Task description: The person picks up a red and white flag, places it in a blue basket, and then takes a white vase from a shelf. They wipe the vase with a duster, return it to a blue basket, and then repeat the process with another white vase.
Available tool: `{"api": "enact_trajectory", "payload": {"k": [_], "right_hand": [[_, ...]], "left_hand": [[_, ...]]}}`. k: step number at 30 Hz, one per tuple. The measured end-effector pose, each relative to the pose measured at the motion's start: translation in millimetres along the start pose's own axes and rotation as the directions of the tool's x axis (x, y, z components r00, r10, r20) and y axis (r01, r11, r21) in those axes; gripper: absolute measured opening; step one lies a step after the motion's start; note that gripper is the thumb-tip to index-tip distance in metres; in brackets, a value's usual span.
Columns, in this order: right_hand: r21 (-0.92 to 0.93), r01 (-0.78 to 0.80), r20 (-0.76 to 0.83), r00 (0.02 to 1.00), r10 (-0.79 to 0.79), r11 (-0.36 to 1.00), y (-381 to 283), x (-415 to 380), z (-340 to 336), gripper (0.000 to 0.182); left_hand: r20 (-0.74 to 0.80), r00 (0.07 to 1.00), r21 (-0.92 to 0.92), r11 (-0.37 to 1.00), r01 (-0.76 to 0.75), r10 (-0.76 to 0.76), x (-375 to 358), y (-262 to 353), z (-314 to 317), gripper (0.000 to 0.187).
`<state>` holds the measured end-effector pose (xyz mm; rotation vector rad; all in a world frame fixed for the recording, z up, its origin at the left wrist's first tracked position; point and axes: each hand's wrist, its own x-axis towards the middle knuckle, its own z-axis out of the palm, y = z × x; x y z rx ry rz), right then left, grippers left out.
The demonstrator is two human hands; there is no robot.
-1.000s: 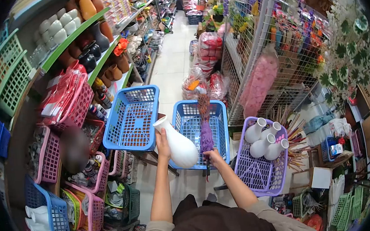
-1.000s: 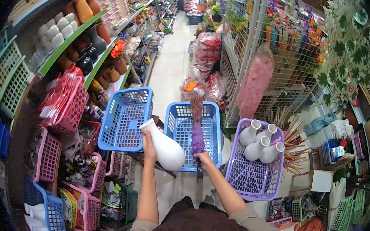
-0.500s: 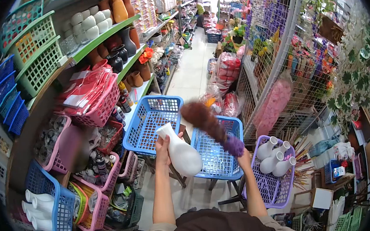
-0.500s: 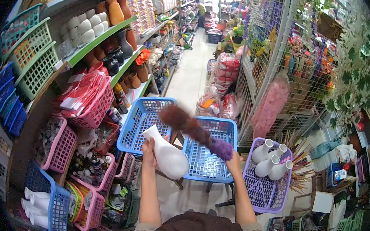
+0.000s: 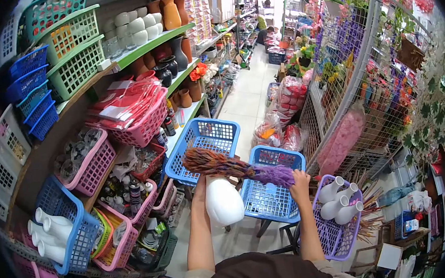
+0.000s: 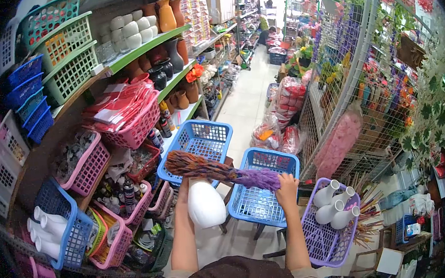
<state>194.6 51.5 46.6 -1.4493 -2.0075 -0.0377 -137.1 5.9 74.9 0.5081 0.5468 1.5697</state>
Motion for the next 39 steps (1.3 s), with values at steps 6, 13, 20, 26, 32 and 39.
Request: {"api": "enact_trajectory", "payload": {"k": [6, 13, 20, 26, 32, 39], "right_hand": [[0.146, 0.21, 0.065, 0.973, -0.222, 0.967, 3.7, 3.5, -7.5, 0.02], [0.024, 0.07, 0.048, 0.996, -0.071, 0.997, -26.5, 8.1, 2.0, 0.024], [0.093, 0.152, 0.038, 0.987, -0.156, 0.984, -10.5, -3.1, 2.3, 0.017], [0.095, 0.133, 0.012, 0.991, -0.135, 0.987, -9.2, -6.0, 3.6, 0.02], [0.04, 0.087, -0.064, 0.994, -0.085, 0.995, -14.2, -5.9, 14.8, 0.019], [0.216, 0.219, 0.014, 0.974, -0.227, 0.952, 13.2, -15.4, 11.9, 0.022]], "left_hand": [[0.019, 0.999, -0.281, 0.959, -0.043, 0.051, -11.3, 15.0, -6.4, 0.048], [0.066, 0.998, -0.301, 0.954, 0.019, 0.001, -14.0, 11.8, -28.0, 0.049], [-0.023, 1.0, -0.175, 0.985, 0.0, -0.004, -36.5, 18.4, 4.4, 0.04], [-0.062, 0.996, -0.112, 0.991, -0.075, 0.068, -28.9, 1.1, 4.2, 0.04], [-0.058, 0.998, 0.159, 0.987, 0.03, -0.021, -20.8, -6.8, -11.5, 0.051], [0.159, 0.985, -0.286, 0.952, 0.108, -0.064, -48.3, 9.7, 1.7, 0.044]]}}
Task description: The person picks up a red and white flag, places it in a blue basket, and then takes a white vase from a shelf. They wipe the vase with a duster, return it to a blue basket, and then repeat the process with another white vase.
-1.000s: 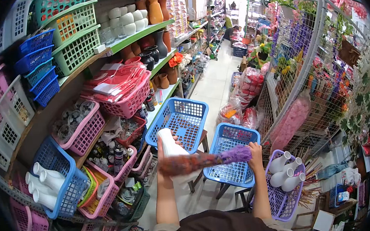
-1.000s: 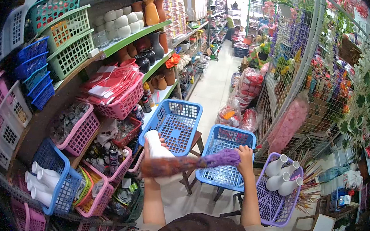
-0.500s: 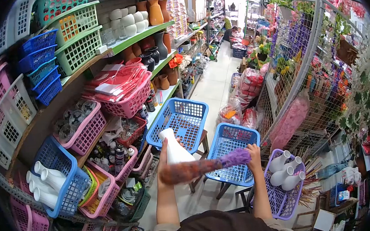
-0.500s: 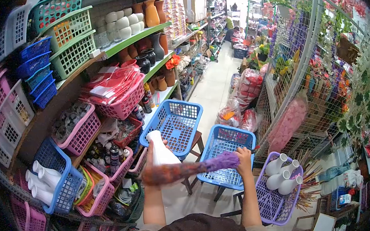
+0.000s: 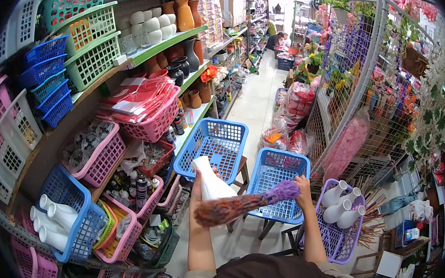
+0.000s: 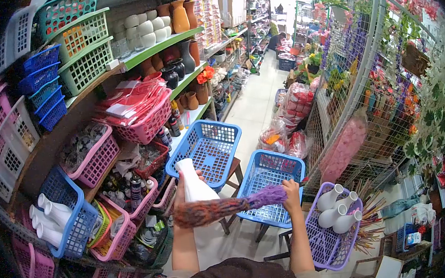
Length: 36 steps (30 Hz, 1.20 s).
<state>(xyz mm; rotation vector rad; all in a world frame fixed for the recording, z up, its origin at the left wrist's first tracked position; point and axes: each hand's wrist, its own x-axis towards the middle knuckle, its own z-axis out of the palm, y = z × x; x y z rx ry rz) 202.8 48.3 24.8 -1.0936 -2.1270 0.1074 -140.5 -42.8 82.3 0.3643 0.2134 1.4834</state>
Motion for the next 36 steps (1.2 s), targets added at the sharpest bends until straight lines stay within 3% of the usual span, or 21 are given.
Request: {"api": "enact_trajectory", "payload": {"k": [2, 4, 5, 7, 8, 9, 11, 12, 13, 15, 17, 18, 19, 23, 29, 30, 33, 34, 35, 36], "right_hand": [[0.017, -0.018, -0.007, 1.0, 0.018, 1.0, -6.8, 1.2, 3.1, 0.021], [-0.089, -0.145, -0.115, 0.984, 0.135, 0.985, -17.4, 6.0, 7.2, 0.02], [-0.087, -0.147, -0.114, 0.984, 0.137, 0.985, -14.5, 5.4, 12.0, 0.02], [-0.048, -0.173, -0.134, 0.977, 0.166, 0.984, -7.1, 2.7, 24.3, 0.02], [-0.035, -0.168, -0.123, 0.979, 0.163, 0.985, -4.2, 1.3, 23.7, 0.02], [-0.035, -0.165, -0.124, 0.979, 0.16, 0.986, -1.2, 0.8, 21.1, 0.02], [0.011, -0.079, -0.036, 0.996, 0.079, 0.997, 5.5, -1.6, 15.0, 0.021], [0.075, -0.035, -0.052, 0.998, 0.039, 0.997, 11.0, -4.4, 12.4, 0.021], [0.075, -0.037, -0.052, 0.998, 0.041, 0.996, 9.1, -3.8, 9.0, 0.021], [0.034, -0.031, -0.027, 0.999, 0.032, 0.999, 0.9, -2.1, -1.8, 0.021], [-0.017, -0.05, -0.052, 0.997, 0.049, 0.999, 6.4, -3.8, 7.2, 0.017], [-0.063, -0.121, -0.051, 0.992, 0.118, 0.991, 2.9, -1.7, 10.2, 0.016], [-0.108, -0.191, -0.053, 0.981, 0.187, 0.976, -0.1, 0.1, 14.1, 0.015], [-0.039, -0.203, -0.158, 0.968, 0.195, 0.978, -2.4, -1.8, 30.0, 0.015], [0.026, -0.038, -0.008, 0.999, 0.038, 0.999, 9.0, -8.5, 13.8, 0.018], [0.02, -0.037, -0.014, 0.999, 0.037, 0.999, 2.6, -6.7, 8.5, 0.02], [-0.022, -0.047, -0.054, 0.997, 0.046, 0.999, -6.0, -2.4, 12.1, 0.02], [-0.022, -0.05, -0.056, 0.997, 0.048, 0.999, -9.9, -1.0, 14.2, 0.02], [-0.075, -0.073, -0.078, 0.995, 0.067, 0.995, -14.6, 0.3, 17.3, 0.018], [-0.126, -0.095, -0.102, 0.991, 0.083, 0.987, -19.6, 2.0, 20.9, 0.017]], "left_hand": [[-0.066, 0.996, 0.016, 0.998, -0.057, 0.058, 9.4, -11.5, -17.3, 0.045], [-0.19, 0.966, 0.062, 0.984, -0.164, 0.173, 25.0, -21.3, -39.3, 0.047], [-0.079, 0.997, 0.113, 0.993, 0.016, -0.007, 29.1, -13.4, -37.3, 0.049], [-0.194, 0.969, 0.281, 0.955, -0.096, 0.155, 36.2, -23.0, -31.4, 0.051], [-0.097, 0.989, 0.27, 0.96, -0.078, 0.108, 42.6, -20.8, -52.4, 0.054], [-0.163, 0.969, 0.365, 0.924, -0.114, 0.185, 25.0, -19.3, -24.1, 0.05], [0.126, 0.992, 0.165, 0.986, -0.01, -0.011, 49.3, -2.7, -82.2, 0.051], [0.042, 0.998, 0.118, 0.991, -0.056, 0.052, 17.3, -7.4, -12.1, 0.052], [-0.21, 0.958, 0.141, 0.976, -0.165, 0.193, 5.3, -13.4, 15.9, 0.051], [-0.219, 0.951, 0.101, 0.974, -0.202, 0.22, 4.7, -12.3, 12.0, 0.05], [-0.118, 0.976, 0.14, 0.977, -0.164, 0.18, 9.1, -12.2, 0.7, 0.051], [-0.208, 0.962, 0.033, 0.984, -0.174, 0.177, 0.1, -22.8, 26.1, 0.051], [-0.103, 0.992, 0.279, 0.96, -0.035, 0.066, 25.0, -10.8, -47.1, 0.051], [-0.01, 0.997, 0.361, 0.929, 0.079, -0.081, 13.5, -12.2, 12.7, 0.048], [-0.298, 0.945, 0.077, 0.99, -0.118, 0.136, -4.7, -16.3, 30.8, 0.054], [-0.299, 0.945, 0.077, 0.99, -0.116, 0.134, -3.4, -16.6, 31.2, 0.054], [-0.275, 0.928, 0.343, 0.927, -0.15, 0.252, 9.4, -17.2, 29.6, 0.059], [-0.158, 0.987, 0.222, 0.974, 0.045, -0.01, 24.3, -8.4, -11.2, 0.059], [-0.042, 0.978, 0.088, 0.975, 0.206, -0.203, 26.3, -11.9, -11.3, 0.057], [-0.003, 0.989, 0.193, 0.97, 0.145, -0.147, 35.3, -18.3, -36.6, 0.056]]}}
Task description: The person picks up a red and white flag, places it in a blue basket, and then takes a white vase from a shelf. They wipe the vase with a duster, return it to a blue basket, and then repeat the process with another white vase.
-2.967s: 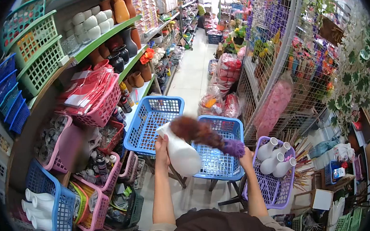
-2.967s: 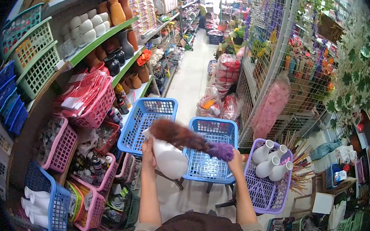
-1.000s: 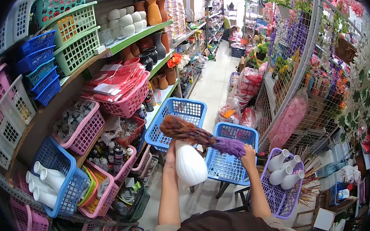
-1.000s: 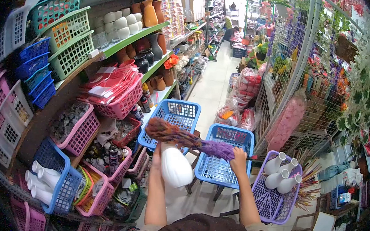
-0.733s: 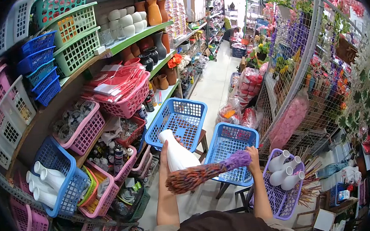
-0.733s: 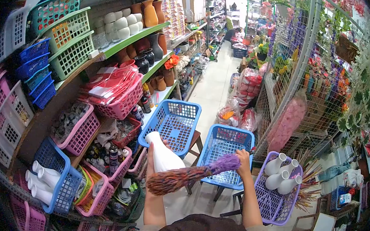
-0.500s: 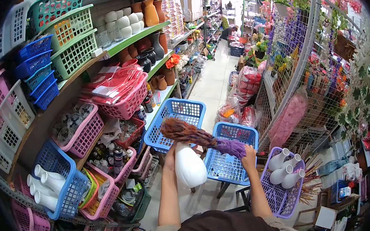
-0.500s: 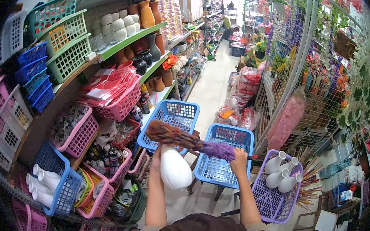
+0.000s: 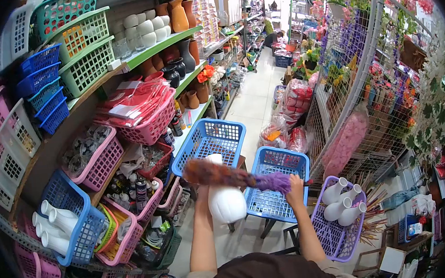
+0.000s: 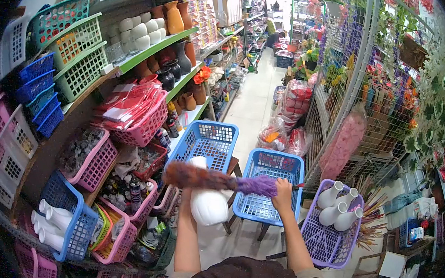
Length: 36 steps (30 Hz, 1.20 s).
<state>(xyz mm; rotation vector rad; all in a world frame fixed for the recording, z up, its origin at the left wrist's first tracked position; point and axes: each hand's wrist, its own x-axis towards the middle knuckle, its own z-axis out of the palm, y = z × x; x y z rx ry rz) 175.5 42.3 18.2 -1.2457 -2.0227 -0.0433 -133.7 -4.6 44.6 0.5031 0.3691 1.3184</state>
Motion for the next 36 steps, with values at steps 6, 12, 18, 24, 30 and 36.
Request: {"api": "enact_trajectory", "payload": {"k": [6, 12, 18, 24, 30, 36], "right_hand": [[0.066, -0.064, -0.009, 0.998, 0.065, 0.996, -0.2, -6.7, 14.9, 0.016], [0.121, 0.031, 0.073, 0.997, -0.04, 0.992, 17.6, -15.9, -3.3, 0.02], [0.086, -0.096, 0.061, 0.994, 0.091, 0.992, -5.1, -9.8, 17.7, 0.02], [0.102, -0.199, 0.009, 0.98, 0.199, 0.975, -19.1, -12.3, 24.1, 0.018], [0.211, -0.086, 0.062, 0.995, 0.074, 0.974, 11.5, -28.3, 13.7, 0.02], [0.114, -0.066, 0.062, 0.996, 0.059, 0.991, -2.8, -18.9, 13.5, 0.021]], "left_hand": [[-0.119, 0.968, 0.1, 0.972, -0.212, 0.223, 4.8, -4.2, 16.0, 0.043], [-0.29, 0.875, -0.058, 0.906, -0.42, 0.387, -29.1, 22.5, 43.3, 0.046], [-0.163, 0.982, -0.287, 0.948, -0.138, 0.093, -24.4, -10.0, 44.5, 0.042], [-0.057, 0.996, -0.043, 0.997, -0.067, 0.065, 4.3, -23.4, 7.0, 0.032], [-0.202, 0.951, 0.094, 0.972, -0.217, 0.232, -7.0, -13.7, 20.5, 0.031], [-0.185, 0.958, 0.028, 0.976, -0.216, 0.217, -7.3, -14.5, 29.0, 0.033]]}}
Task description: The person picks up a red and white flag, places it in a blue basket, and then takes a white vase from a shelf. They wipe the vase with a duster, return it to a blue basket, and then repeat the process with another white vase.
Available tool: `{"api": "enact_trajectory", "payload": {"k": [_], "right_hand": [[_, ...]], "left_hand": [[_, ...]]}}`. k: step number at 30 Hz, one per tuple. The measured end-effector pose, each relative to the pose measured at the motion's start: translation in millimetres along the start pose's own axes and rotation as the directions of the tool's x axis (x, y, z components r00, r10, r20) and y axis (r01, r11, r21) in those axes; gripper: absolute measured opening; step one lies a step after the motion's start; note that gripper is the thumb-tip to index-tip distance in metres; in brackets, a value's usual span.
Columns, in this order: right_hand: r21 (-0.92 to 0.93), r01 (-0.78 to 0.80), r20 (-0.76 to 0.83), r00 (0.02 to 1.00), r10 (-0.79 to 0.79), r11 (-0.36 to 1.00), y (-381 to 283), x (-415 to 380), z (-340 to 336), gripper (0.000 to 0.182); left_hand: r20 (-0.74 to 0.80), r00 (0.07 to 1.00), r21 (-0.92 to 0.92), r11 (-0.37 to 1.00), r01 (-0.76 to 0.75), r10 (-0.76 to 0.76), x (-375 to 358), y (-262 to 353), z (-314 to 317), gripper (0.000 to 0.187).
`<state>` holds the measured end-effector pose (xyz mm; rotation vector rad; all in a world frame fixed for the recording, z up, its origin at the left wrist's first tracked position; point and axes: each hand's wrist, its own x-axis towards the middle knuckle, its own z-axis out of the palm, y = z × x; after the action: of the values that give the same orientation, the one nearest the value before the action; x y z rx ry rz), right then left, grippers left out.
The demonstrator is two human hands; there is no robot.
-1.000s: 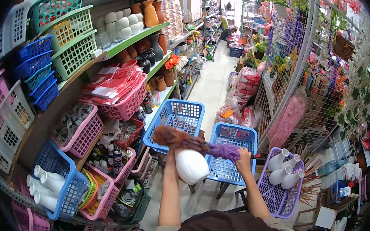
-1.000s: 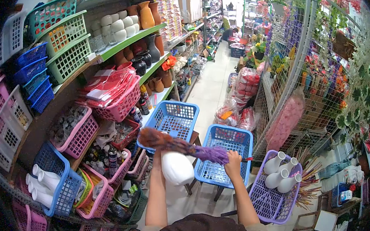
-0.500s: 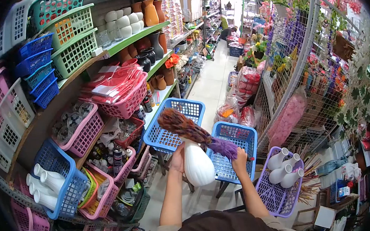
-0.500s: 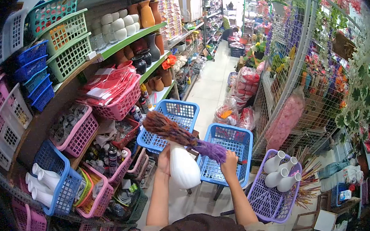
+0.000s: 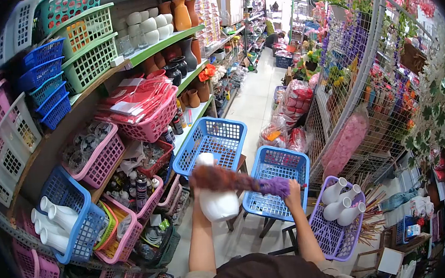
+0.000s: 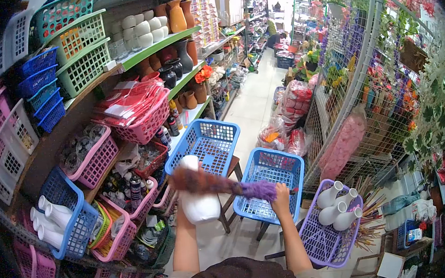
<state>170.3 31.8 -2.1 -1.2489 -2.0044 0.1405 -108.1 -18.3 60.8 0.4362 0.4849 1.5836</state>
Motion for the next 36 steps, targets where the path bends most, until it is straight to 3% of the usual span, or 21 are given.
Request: {"api": "enact_trajectory", "payload": {"k": [1, 3, 5, 7, 9, 11, 12, 13, 15, 17, 18, 19, 21, 22, 24, 29, 31, 32, 33, 35, 36], "right_hand": [[0.001, -0.001, 0.0, 1.0, 0.001, 1.0, -8.4, 3.4, 4.9, 0.021], [-0.083, -0.162, -0.022, 0.987, 0.161, 0.983, -15.5, 7.2, 15.7, 0.016], [-0.117, -0.143, -0.007, 0.99, 0.143, 0.983, -9.6, 2.7, 22.4, 0.013], [-0.082, -0.145, 0.013, 0.989, 0.147, 0.986, -7.1, 1.6, 23.2, 0.015], [-0.03, -0.14, -0.007, 0.99, 0.14, 0.99, -6.2, -1.0, 14.9, 0.017], [0.148, -0.079, -0.002, 0.997, 0.08, 0.986, 2.1, -3.8, 4.6, 0.019], [0.131, -0.034, 0.003, 0.999, 0.034, 0.991, 5.0, -6.1, -1.3, 0.022], [0.132, -0.033, 0.004, 0.999, 0.033, 0.991, 8.7, -7.4, -4.2, 0.022], [0.046, -0.015, 0.032, 0.999, 0.014, 0.999, 10.4, -9.8, -10.1, 0.022], [0.036, -0.02, 0.036, 0.999, 0.019, 0.999, 8.1, -7.0, -8.7, 0.022], [0.032, -0.026, 0.007, 1.0, 0.026, 0.999, 5.6, -4.1, -3.7, 0.022], [0.028, -0.032, -0.022, 0.999, 0.033, 0.999, 4.1, -2.2, 2.6, 0.021], [-0.012, -0.053, -0.017, 0.998, 0.053, 0.999, -1.1, 0.5, 13.3, 0.021], [-0.034, -0.113, -0.015, 0.994, 0.113, 0.993, -8.8, 2.3, 15.7, 0.02], [-0.086, -0.182, -0.023, 0.983, 0.181, 0.98, -11.9, 1.1, 22.6, 0.018], [0.003, -0.132, -0.02, 0.991, 0.132, 0.991, -3.4, -10.6, 16.9, 0.02], [0.066, -0.073, -0.053, 0.996, 0.077, 0.995, 5.0, -12.7, 9.8, 0.023], [0.023, -0.049, -0.063, 0.997, 0.051, 0.999, 3.4, -13.1, 1.0, 0.025], [0.023, -0.051, -0.064, 0.997, 0.052, 0.998, 7.9, -12.8, -1.1, 0.025], [-0.076, 0.034, -0.038, 0.999, -0.037, 0.997, 12.6, -11.5, -6.3, 0.026], [-0.067, 0.028, -0.026, 0.999, -0.03, 0.997, 10.5, -9.7, -6.7, 0.024]], "left_hand": [[0.002, 1.0, -0.01, 1.0, 0.002, -0.002, -0.6, 0.1, 0.6, 0.033], [0.007, 1.0, -0.033, 0.999, 0.003, -0.003, -1.9, -0.3, 1.3, 0.033], [0.014, 1.0, -0.057, 0.998, -0.001, 0.002, -1.7, 0.9, 2.1, 0.034], [0.023, 1.0, -0.083, 0.997, -0.007, 0.009, 0.0, 2.0, 3.2, 0.034], [0.024, 0.989, -0.026, 0.989, -0.146, 0.147, 1.0, 12.6, -9.5, 0.038], [0.042, 0.991, -0.016, 0.991, -0.13, 0.131, -3.9, 24.9, -11.9, 0.049], [0.14, 0.984, -0.228, 0.97, -0.08, 0.114, -7.5, 31.2, -9.2, 0.05], [-0.044, 0.999, -0.372, 0.928, -0.039, 0.024, -2.8, 30.5, -22.5, 0.052], [0.16, 0.986, -0.519, 0.854, 0.037, 0.054, -5.5, 41.9, -13.2, 0.056], [0.507, 0.862, -0.367, 0.905, 0.214, 0.001, -27.2, 40.7, 28.1, 0.059], [0.239, 0.971, -0.171, 0.984, 0.046, -0.005, -0.7, 12.9, -21.2, 0.057], [-0.106, 0.994, -0.107, 0.993, -0.048, 0.037, -43.8, 26.8, 59.0, 0.05], [-0.102, 0.995, 0.125, 0.992, 0.028, -0.016, -1.3, -0.6, -5.1, 0.044], [-0.064, 0.994, 0.031, 0.996, 0.089, -0.087, -3.4, 0.2, 11.6, 0.039], [-0.061, 0.99, 0.063, 0.989, 0.132, -0.128, 11.1, -16.6, -8.2, 0.038], [-0.099, 0.98, 0.08, 0.98, 0.181, -0.172, -0.4, -11.5, -5.9, 0.044], [0.175, 0.984, -0.03, 0.999, -0.039, 0.044, -19.2, 0.6, -6.7, 0.059], [0.316, 0.944, -0.334, 0.943, 0.013, 0.099, 12.3, -7.8, -58.7, 0.059], [0.317, 0.944, -0.333, 0.943, 0.015, 0.097, 7.3, 2.6, -49.7, 0.059], [0.017, 0.996, -0.198, 0.976, -0.085, 0.09, -0.9, 20.3, -33.8, 0.053], [0.084, 0.994, -0.157, 0.986, -0.052, 0.066, 11.3, 16.1, -53.2, 0.051]]}}
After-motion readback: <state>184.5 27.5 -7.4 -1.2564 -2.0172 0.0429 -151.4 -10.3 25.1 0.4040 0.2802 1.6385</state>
